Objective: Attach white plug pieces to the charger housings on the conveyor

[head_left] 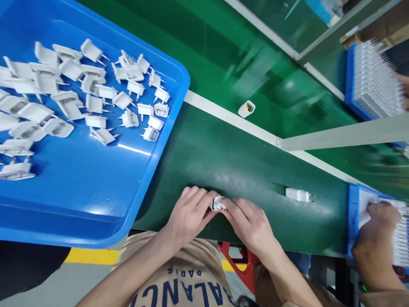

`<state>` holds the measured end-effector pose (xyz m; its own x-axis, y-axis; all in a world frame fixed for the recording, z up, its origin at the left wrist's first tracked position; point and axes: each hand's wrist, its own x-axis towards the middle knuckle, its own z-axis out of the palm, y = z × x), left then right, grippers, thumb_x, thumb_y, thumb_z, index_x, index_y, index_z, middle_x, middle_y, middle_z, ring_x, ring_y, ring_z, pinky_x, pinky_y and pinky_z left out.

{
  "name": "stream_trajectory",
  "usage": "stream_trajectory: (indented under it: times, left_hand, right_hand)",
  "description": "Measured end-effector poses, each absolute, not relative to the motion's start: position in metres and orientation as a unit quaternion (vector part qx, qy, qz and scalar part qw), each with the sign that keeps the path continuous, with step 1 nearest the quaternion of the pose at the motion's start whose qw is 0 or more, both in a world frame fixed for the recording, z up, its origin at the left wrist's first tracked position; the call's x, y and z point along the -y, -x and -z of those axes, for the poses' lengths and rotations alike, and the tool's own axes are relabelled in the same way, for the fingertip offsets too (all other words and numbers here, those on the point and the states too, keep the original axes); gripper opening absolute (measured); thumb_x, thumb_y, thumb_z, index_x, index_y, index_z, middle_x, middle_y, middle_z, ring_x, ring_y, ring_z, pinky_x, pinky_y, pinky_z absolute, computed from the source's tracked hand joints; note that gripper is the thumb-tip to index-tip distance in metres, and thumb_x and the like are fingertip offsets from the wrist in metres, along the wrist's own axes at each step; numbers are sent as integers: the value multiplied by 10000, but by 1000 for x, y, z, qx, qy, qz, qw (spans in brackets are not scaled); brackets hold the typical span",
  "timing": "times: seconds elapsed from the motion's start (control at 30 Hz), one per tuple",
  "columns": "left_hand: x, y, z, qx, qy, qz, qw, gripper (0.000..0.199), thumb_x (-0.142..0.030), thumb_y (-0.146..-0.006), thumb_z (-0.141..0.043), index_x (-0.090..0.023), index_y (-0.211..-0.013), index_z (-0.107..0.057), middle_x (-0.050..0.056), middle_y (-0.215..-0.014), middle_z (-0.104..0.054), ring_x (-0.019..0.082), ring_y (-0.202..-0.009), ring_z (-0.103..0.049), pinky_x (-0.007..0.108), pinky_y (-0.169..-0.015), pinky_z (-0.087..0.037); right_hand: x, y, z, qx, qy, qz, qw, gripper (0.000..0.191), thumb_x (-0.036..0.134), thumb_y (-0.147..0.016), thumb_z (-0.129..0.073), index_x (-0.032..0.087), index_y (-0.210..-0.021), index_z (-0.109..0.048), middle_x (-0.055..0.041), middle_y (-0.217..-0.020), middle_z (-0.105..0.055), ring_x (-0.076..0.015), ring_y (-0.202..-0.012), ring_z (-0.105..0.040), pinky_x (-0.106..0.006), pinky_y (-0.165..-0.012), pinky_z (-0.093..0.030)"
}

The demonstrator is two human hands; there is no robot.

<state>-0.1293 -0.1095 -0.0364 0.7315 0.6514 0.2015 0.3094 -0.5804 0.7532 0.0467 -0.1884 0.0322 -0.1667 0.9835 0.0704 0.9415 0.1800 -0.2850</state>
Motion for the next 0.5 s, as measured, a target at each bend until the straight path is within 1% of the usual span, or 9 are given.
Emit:
stream_trajectory:
  times: [0.07,0.17,0.3,0.4,0.5]
  left_hand:
    - [109,129,37,-277,-855,-248,362,178,-274,-1041,-566,-171,-1172,-629,48,-982,-714,219,-838,-604,388,-750,-421]
    - [108,129,37,-271,-855,-262,356,186,-270,-1045,-567,-149,-1177,-620,56,-983,-717,225,-842,-594,392,-746,-410]
    - [108,130,37,-271,-851,-254,370,183,-273,-1052,-568,-149,-1178,-614,53,-985,-717,223,-844,-580,390,-745,-397]
    - [108,129,37,-272,-847,-254,378,160,-270,-1060,-551,-162,-1160,-614,47,-980,-717,215,-836,-577,388,-746,-392]
    - [108,129,37,-275,-846,-255,378,174,-291,-1066,-540,-168,-1158,-622,47,-967,-715,217,-840,-583,391,-752,-396]
  right_hand:
    - [189,-47,-36,759,631,-108,116,144,189,-1074,-553,198,-1175,-655,-49,-897,-714,-177,-744,-666,-323,-699,-541]
    - [188,-45,-37,759,633,-110,104,113,193,-1070,-563,201,-1133,-657,-47,-878,-704,-176,-740,-649,-323,-696,-528]
    - [184,-41,-40,762,635,-111,64,149,132,-1064,-524,157,-1122,-659,-63,-874,-689,-183,-746,-609,-324,-702,-498]
    - [181,-39,-42,768,631,-105,41,177,95,-1049,-500,136,-1103,-664,-65,-842,-669,-189,-722,-573,-328,-677,-464]
    - [182,-39,-37,772,628,-82,52,201,61,-1018,-501,156,-1096,-660,-57,-830,-663,-189,-692,-547,-330,-638,-436]
